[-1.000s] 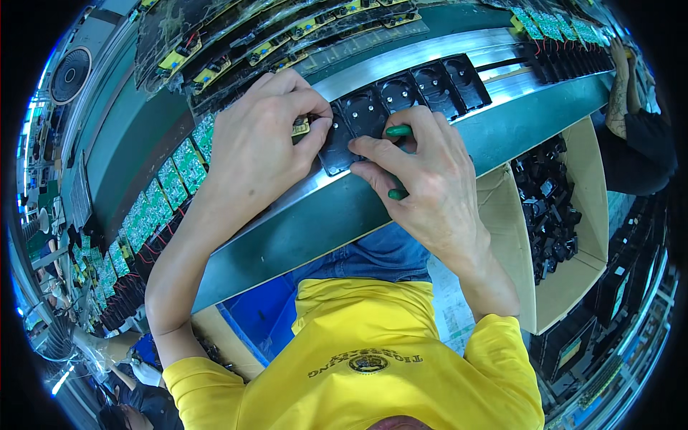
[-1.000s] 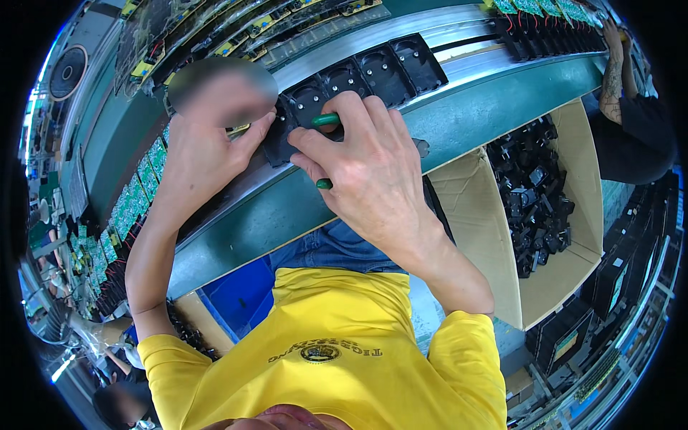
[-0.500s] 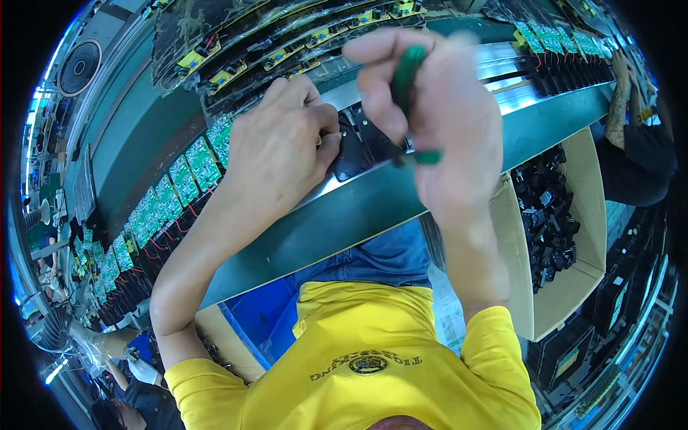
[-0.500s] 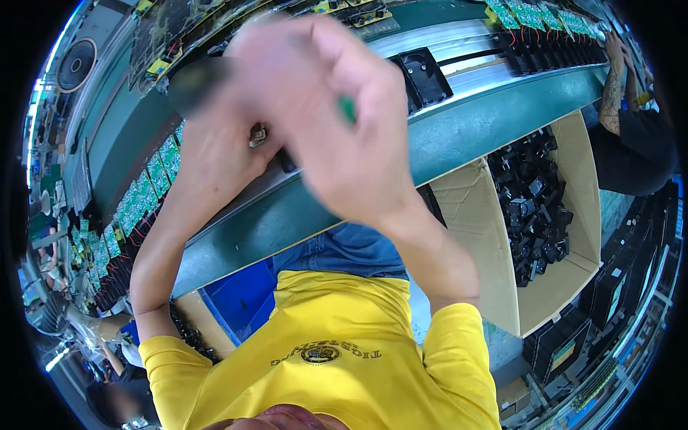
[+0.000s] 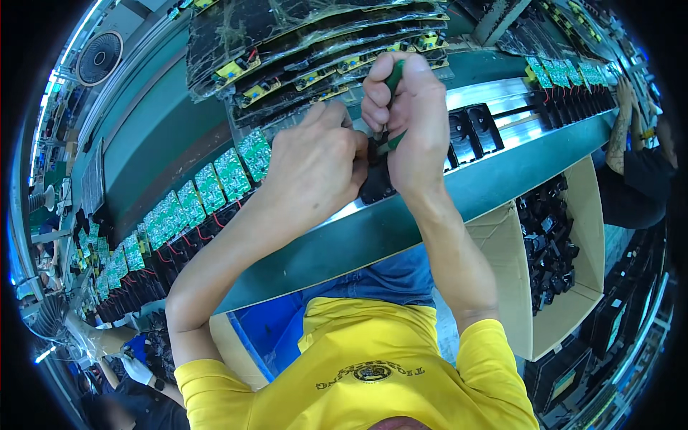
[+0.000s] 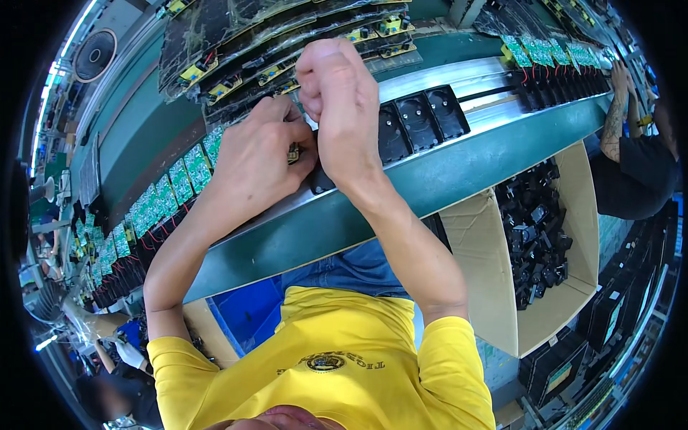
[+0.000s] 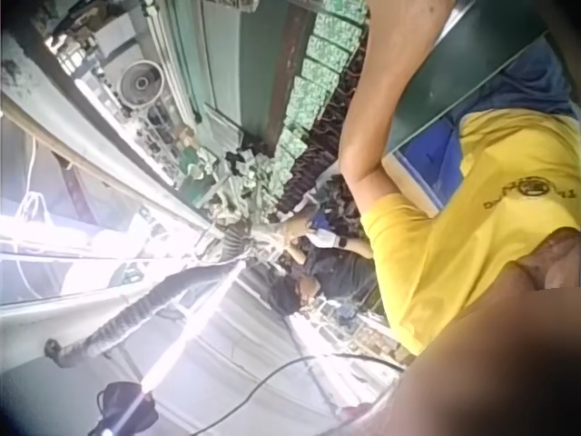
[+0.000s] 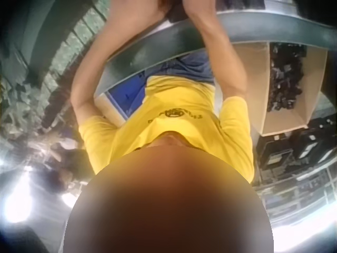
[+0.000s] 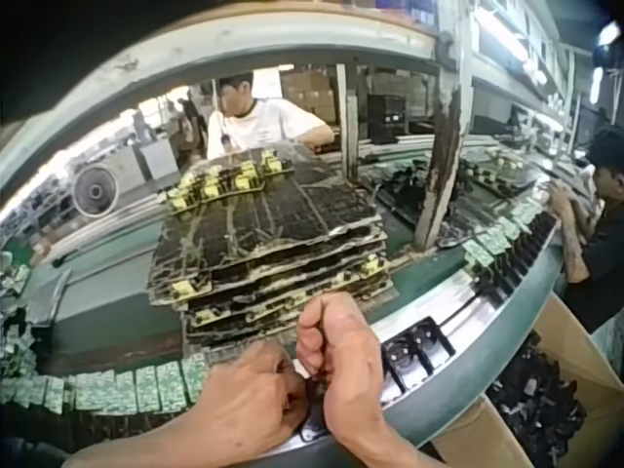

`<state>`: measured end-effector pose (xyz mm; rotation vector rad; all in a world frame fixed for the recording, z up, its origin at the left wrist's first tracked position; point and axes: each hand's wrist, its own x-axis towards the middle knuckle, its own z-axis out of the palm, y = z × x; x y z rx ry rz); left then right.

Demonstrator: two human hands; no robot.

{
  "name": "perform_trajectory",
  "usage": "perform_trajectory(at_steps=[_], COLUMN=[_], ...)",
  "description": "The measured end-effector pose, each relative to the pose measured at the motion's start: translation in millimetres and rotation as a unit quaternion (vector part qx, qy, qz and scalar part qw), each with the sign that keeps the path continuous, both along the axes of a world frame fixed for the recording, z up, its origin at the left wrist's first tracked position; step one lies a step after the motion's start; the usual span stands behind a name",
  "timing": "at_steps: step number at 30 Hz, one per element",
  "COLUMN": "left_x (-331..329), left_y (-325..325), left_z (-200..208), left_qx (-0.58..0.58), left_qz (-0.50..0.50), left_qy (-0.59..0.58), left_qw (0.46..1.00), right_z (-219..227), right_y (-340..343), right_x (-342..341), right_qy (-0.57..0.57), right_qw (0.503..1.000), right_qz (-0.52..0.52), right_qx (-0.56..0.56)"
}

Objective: The worker is assembling electronic components by placing circuit boards into housings on a conveyor line.

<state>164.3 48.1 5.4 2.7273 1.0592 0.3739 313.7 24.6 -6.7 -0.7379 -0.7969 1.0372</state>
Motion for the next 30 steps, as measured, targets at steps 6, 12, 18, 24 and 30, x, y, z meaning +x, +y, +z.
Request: perform_trajectory(at_steps=[6,12,18,24,30], left_x=[1,0,1,14,10], left_y=[2,7,10,28,45], left_z=[-2,-4,1,58,59], left_qx=[-0.02,-0.02,-0.03,-0.14,-0.119], left_qz=[0.009,-0.007,-0.005,-0.088,-0.011], left_qy=[0.004,0.007,0.014,0.217,0.077], left_qw=[1.0,1.0,0.999,0.962,0.99], right_z=[-14,-28,11,23,-12], right_y=[1,3,-10,-102,-105], right_x=[4,11,1,37,31], right_qy=[-0.045,-0.033,0.043,-0.569,-0.8], right_qw=[0.998,0.995,0.998,0.818,0.589], right_qz=[0.018,0.022,-0.032,-0.071,-0.102], right_qx=[0.047,0.096,0.017,0.053,0.06])
